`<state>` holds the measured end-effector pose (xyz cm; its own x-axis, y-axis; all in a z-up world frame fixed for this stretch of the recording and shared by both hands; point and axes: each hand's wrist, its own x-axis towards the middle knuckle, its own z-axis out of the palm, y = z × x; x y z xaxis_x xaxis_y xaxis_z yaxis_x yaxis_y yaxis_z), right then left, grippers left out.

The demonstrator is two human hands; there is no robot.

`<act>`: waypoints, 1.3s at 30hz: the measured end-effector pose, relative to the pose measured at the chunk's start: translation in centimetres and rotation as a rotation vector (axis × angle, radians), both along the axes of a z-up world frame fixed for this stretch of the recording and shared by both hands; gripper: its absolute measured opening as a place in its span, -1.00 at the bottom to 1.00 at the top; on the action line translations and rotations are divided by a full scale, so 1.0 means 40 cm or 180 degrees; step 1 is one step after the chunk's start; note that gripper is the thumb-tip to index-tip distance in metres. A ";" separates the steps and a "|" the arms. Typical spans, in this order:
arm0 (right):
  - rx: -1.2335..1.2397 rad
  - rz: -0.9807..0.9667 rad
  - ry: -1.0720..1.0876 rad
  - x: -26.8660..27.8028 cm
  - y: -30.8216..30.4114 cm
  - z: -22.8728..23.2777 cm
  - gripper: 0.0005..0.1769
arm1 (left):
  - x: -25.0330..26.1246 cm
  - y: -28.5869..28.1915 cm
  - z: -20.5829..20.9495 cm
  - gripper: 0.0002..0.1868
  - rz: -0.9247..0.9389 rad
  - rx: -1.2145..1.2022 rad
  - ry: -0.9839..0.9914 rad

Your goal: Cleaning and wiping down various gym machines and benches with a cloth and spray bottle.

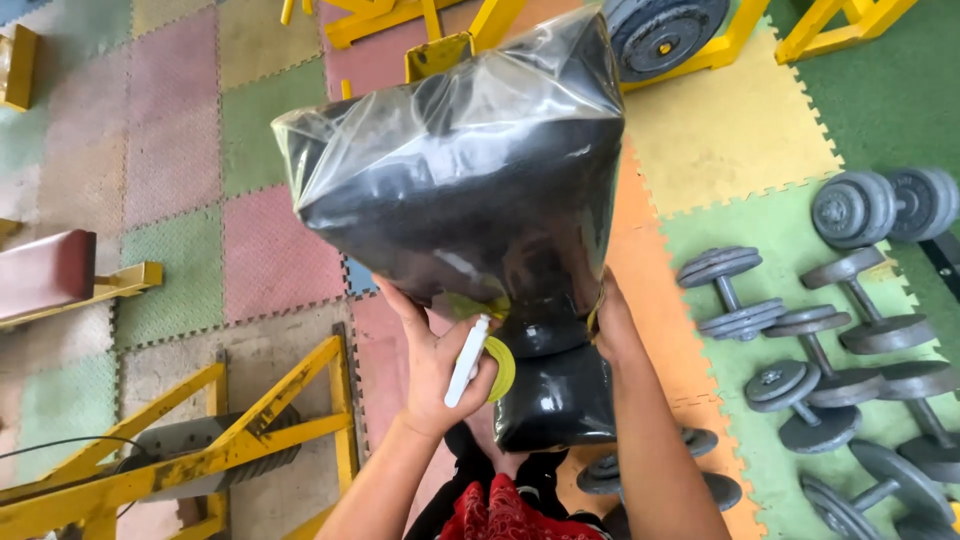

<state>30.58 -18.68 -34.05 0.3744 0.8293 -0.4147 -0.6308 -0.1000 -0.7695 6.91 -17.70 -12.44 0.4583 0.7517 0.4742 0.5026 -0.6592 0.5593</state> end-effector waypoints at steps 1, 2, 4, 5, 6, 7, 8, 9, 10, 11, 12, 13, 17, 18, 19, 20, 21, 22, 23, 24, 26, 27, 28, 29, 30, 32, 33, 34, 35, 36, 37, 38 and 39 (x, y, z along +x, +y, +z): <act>-0.0009 0.0000 0.0026 0.003 -0.003 -0.069 -0.28 | 0.003 0.000 0.006 -0.57 0.0000 -0.0009 0.0026; -0.0431 0.0062 0.0171 0.006 -0.006 -0.139 -0.26 | 0.006 -0.001 0.012 -0.57 -0.0002 0.0017 0.0017; -0.0858 0.0144 0.0338 0.006 -0.015 -0.277 -0.23 | 0.011 -0.001 0.018 -0.57 0.0007 0.0035 0.0031; -0.1027 0.0126 0.0502 0.005 -0.019 -0.342 -0.20 | 0.014 0.001 0.022 -0.56 -0.0062 0.0193 0.0234; -0.1195 0.0111 0.0667 0.002 -0.023 -0.407 -0.17 | 0.016 0.004 0.026 -0.55 -0.0132 0.0349 0.0438; -0.1203 0.0119 0.0686 -0.002 -0.029 -0.450 -0.17 | 0.017 0.004 0.026 -0.55 -0.0129 0.0340 0.0458; -0.1311 0.0130 0.0829 -0.007 -0.037 -0.493 -0.16 | 0.017 0.003 0.027 -0.55 -0.0079 0.0297 0.0472; -0.1417 0.0135 0.0963 -0.007 -0.044 -0.536 -0.14 | 0.020 0.003 0.025 -0.55 -0.0034 0.0256 0.0476; -0.1424 0.0136 0.0975 -0.019 -0.058 -0.601 -0.14 | 0.018 0.004 0.017 -0.55 -0.0035 0.0249 0.0487; -0.1353 0.0013 0.1040 -0.029 -0.074 -0.664 -0.15 | 0.016 0.004 0.009 -0.54 -0.0051 0.0345 0.0508; -0.1283 -0.0111 0.1104 -0.040 -0.091 -0.726 -0.14 | 0.012 0.003 0.002 -0.54 -0.0068 0.0441 0.0528; -0.1295 -0.0099 0.1108 -0.050 -0.098 -0.697 -0.14 | 0.010 0.002 0.002 -0.54 -0.0056 0.0430 0.0535; -0.0967 -0.0249 0.1280 -0.076 -0.110 -0.672 -0.25 | 0.014 0.005 0.016 -0.54 -0.0089 0.0313 0.0598; -0.0785 -0.0339 0.1264 -0.079 -0.114 -0.688 -0.27 | 0.016 0.004 0.024 -0.52 -0.0089 0.0279 0.0536; -0.0797 -0.0342 0.1264 -0.082 -0.108 -0.654 -0.27 | 0.016 0.003 0.023 -0.52 -0.0090 0.0266 0.0535; -0.1131 -0.0529 0.1354 -0.086 -0.104 -0.620 -0.33 | 0.015 0.002 0.023 -0.54 -0.0110 0.0256 0.0490; -0.1439 -0.0718 0.1428 -0.082 -0.084 -0.585 -0.39 | 0.016 0.006 0.023 -0.57 -0.0132 0.0271 0.0429; -0.1424 -0.0723 0.1415 -0.102 -0.084 -0.632 -0.39 | 0.013 0.011 0.019 -0.57 -0.0134 0.0283 0.0413; -0.0975 -0.0988 0.1220 -0.124 -0.092 -0.675 -0.44 | 0.004 0.012 0.019 -0.57 -0.0131 0.0221 0.0316; -0.0523 -0.1245 0.1021 -0.146 -0.100 -0.717 -0.50 | -0.006 0.012 0.020 -0.57 -0.0128 0.0158 0.0219; -0.0653 -0.1471 0.0798 -0.197 -0.130 -0.630 -0.54 | -0.008 0.009 0.006 -0.58 -0.0129 -0.0013 0.0046; -0.0770 -0.1695 0.0585 -0.227 -0.143 -0.583 -0.56 | -0.013 0.009 0.004 -0.59 -0.0131 -0.0179 -0.0111; -0.0767 -0.1703 0.0564 -0.258 -0.161 -0.531 -0.56 | -0.022 0.006 -0.002 -0.59 -0.0137 -0.0181 -0.0132; -0.0515 -0.1294 0.1120 -0.290 -0.176 -0.482 -0.52 | -0.029 0.004 -0.010 -0.59 -0.0147 -0.0151 -0.0040; -0.0245 -0.0869 0.1655 -0.323 -0.192 -0.434 -0.47 | -0.037 0.002 -0.018 -0.58 -0.0156 -0.0121 0.0051; -0.0636 -0.0582 0.2000 -0.389 -0.246 -0.424 -0.46 | -0.081 -0.013 -0.044 -0.56 -0.0305 -0.0217 0.0062; -0.1019 -0.0249 0.2357 -0.417 -0.281 -0.426 -0.46 | -0.100 -0.029 -0.065 -0.53 -0.0418 -0.0296 0.0087; -0.1021 -0.0286 0.2332 -0.438 -0.320 -0.431 -0.46 | -0.135 -0.057 -0.092 -0.53 -0.0448 -0.0308 0.0058; -0.0335 0.0011 0.2553 -0.463 -0.351 -0.430 -0.51 | -0.173 -0.077 -0.114 -0.47 -0.0719 -0.0669 0.0139; 0.0355 0.0319 0.2744 -0.490 -0.382 -0.429 -0.54 | -0.213 -0.097 -0.136 -0.42 -0.0995 -0.1027 0.0223; 0.0369 0.0266 0.2709 -0.505 -0.406 -0.381 -0.54 | -0.255 -0.121 -0.174 -0.42 -0.1053 -0.1028 0.0200; 0.0114 0.0080 0.2785 -0.522 -0.430 -0.333 -0.51 | -0.297 -0.145 -0.214 -0.46 -0.1217 -0.1502 0.0369; -0.0152 -0.0085 0.2862 -0.538 -0.454 -0.284 -0.46 | -0.339 -0.171 -0.252 -0.50 -0.1360 -0.1976 0.0539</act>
